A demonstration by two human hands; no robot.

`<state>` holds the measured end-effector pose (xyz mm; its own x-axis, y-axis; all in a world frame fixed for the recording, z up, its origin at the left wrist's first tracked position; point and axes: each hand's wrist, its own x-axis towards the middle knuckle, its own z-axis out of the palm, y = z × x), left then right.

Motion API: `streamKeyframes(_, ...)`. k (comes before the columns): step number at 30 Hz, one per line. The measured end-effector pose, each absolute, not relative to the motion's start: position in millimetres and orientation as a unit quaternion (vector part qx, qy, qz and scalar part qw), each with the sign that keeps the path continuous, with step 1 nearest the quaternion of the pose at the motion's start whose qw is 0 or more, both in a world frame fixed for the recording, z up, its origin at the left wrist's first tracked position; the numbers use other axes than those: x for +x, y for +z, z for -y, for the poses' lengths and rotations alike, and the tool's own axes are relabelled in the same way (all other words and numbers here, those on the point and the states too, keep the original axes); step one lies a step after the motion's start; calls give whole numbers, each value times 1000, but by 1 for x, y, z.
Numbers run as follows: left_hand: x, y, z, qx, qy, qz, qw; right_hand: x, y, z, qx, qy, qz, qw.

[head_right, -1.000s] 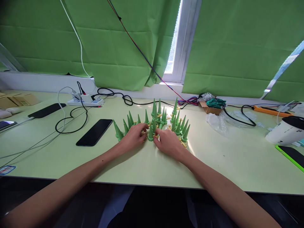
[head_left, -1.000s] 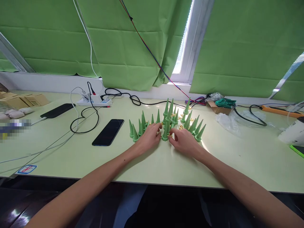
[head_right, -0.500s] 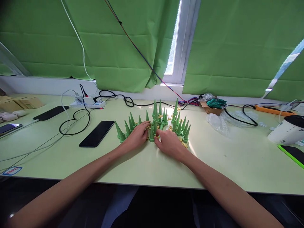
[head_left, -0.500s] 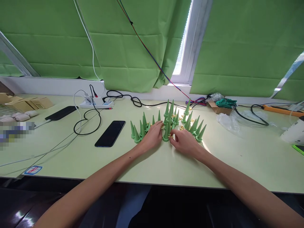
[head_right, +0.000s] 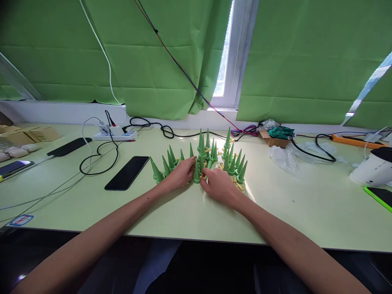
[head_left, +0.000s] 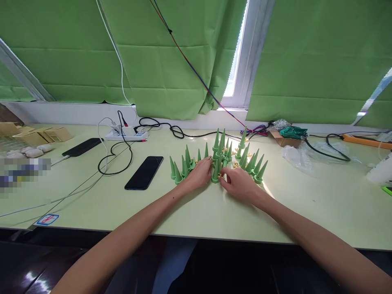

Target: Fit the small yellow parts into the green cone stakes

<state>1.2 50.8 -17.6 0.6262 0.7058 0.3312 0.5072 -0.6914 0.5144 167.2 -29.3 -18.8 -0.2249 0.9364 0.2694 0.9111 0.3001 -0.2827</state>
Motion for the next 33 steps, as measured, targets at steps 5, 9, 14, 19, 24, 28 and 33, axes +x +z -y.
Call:
streamKeyframes(5, 1, -16, -47, 889, 275, -322, 176, 167, -18, 29, -590, 29, 782, 197)
streamKeyframes(9, 2, -18, -48, 886, 283, -325, 173, 166, -17, 31, -594, 28, 781, 190)
streamKeyframes(14, 2, -19, -50, 885, 281, -319, 189, 165, -16, 31, -593, 33, 783, 186)
streamKeyframes(19, 3, -18, -48, 879, 277, -339, 189, 166, -16, 31, -592, 34, 784, 183)
streamKeyframes(24, 3, -19, -47, 875, 274, -356, 180, 165, -14, 33, -593, 37, 785, 178)
streamKeyframes(28, 4, -22, -47, 875, 280, -358, 164, 164, -11, 34, -596, 37, 783, 176)
streamKeyframes(33, 3, -25, -48, 876, 281, -363, 147, 164, -13, 33, -597, 40, 781, 179)
